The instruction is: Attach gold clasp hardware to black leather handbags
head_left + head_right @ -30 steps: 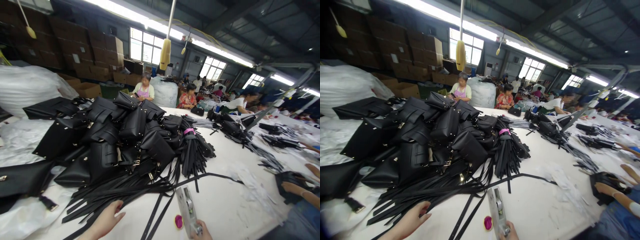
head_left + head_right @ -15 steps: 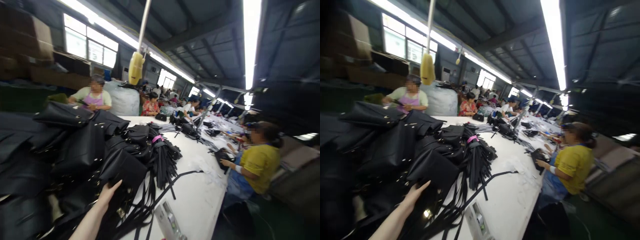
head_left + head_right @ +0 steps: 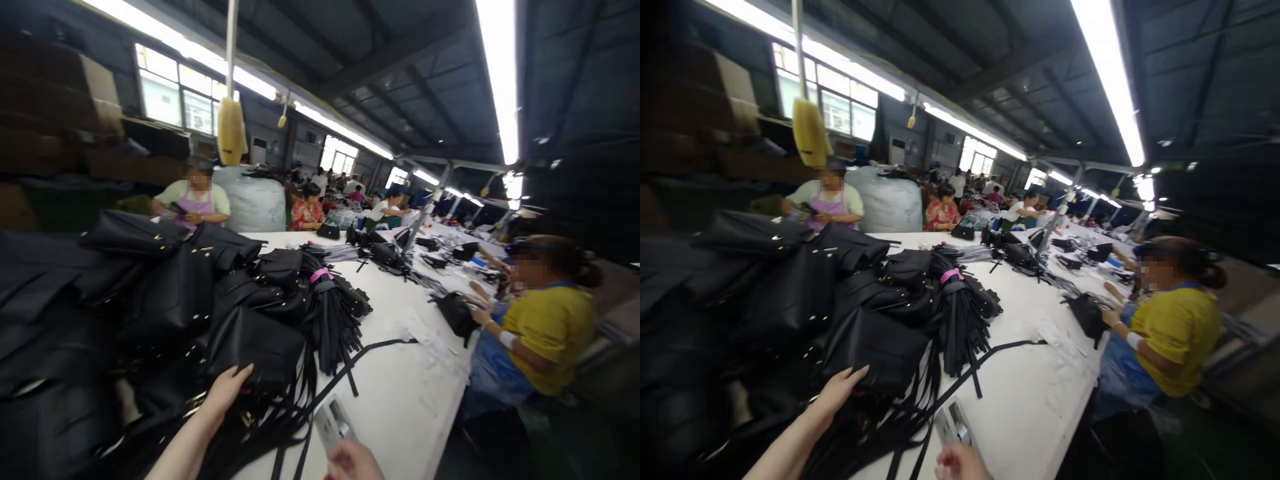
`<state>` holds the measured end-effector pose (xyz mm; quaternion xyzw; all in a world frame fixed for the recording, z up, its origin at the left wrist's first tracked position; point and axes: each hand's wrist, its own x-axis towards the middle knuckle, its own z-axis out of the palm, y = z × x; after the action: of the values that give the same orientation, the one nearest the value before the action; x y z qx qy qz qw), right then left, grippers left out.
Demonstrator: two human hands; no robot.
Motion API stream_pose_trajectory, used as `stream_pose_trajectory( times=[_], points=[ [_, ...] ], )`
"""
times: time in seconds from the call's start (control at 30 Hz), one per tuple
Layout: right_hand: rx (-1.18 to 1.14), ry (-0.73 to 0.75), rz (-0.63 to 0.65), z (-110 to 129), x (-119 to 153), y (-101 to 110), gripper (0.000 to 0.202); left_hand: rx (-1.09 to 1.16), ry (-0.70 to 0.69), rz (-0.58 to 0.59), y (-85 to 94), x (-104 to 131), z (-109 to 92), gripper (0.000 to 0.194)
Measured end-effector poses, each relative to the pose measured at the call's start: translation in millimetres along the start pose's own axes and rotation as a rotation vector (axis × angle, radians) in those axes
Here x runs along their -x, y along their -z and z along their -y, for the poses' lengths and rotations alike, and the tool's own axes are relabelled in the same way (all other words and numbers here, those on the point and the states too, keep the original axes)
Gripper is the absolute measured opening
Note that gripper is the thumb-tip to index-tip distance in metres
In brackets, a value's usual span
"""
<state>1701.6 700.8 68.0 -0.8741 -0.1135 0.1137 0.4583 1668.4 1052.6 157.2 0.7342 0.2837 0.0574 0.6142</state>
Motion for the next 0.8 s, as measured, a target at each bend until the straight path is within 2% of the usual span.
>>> stream_pose_trajectory(
  times=[0.03, 0.07, 0.17, 0.23, 0.27, 0.37, 0.43, 0.5, 0.57, 0.63, 0.7, 0.8],
  points=[
    [0.043, 0.107, 0.124, 23.4, 3.3, 2.2, 0.022, 0.04, 0.018, -0.012, 0.3, 13.9, -5.2, 0.057],
    [0.09, 0.239, 0.163, 49.2, 6.8, 3.9, 0.035, 0.071, 0.033, -0.033, 1.1, 28.6, -7.8, 0.054],
    [0.256, 0.571, 0.132, 122.4, 19.8, 1.6, 0.082, 0.153, 0.104, -0.112, 2.1, 80.8, -9.3, 0.049],
    [0.3, 0.737, 0.194, 152.7, 29.6, -5.7, 0.096, 0.227, 0.167, -0.128, -1.5, 119.8, -11.9, 0.052],
    [0.289, 0.787, 0.218, 160.8, 33.5, -10.1, 0.094, 0.267, 0.203, -0.131, -4.2, 138.1, -13.6, 0.054],
    [0.194, 0.769, 0.32, 163.5, 34.3, -25.5, 0.061, 0.362, 0.283, -0.081, -10.6, 179.2, -12.7, 0.06],
    [0.144, 0.643, 0.468, 155.4, 24.8, -39.0, 0.037, 0.355, 0.284, -0.011, -10.0, 192.1, -1.3, 0.061],
    [0.122, 0.493, 0.648, 144.5, 12.3, -55.4, 0.026, 0.301, 0.274, 0.022, -6.0, 196.5, 18.8, 0.061],
    [0.122, 0.386, 0.783, 132.9, 2.8, -72.1, 0.024, 0.257, 0.292, -0.007, -2.3, 197.9, 42.4, 0.058],
    [0.13, 0.348, 0.865, 122.3, -0.9, -85.4, 0.024, 0.264, 0.321, -0.059, -2.0, 200.5, 63.2, 0.057],
    [0.126, 0.341, 0.898, 114.8, 0.1, -93.0, 0.025, 0.316, 0.347, -0.094, -5.9, 205.4, 77.0, 0.056],
    [0.108, 0.329, 0.883, 112.8, 4.4, -94.3, 0.031, 0.456, 0.388, -0.097, -16.1, 213.8, 84.8, 0.053]
  ],
)
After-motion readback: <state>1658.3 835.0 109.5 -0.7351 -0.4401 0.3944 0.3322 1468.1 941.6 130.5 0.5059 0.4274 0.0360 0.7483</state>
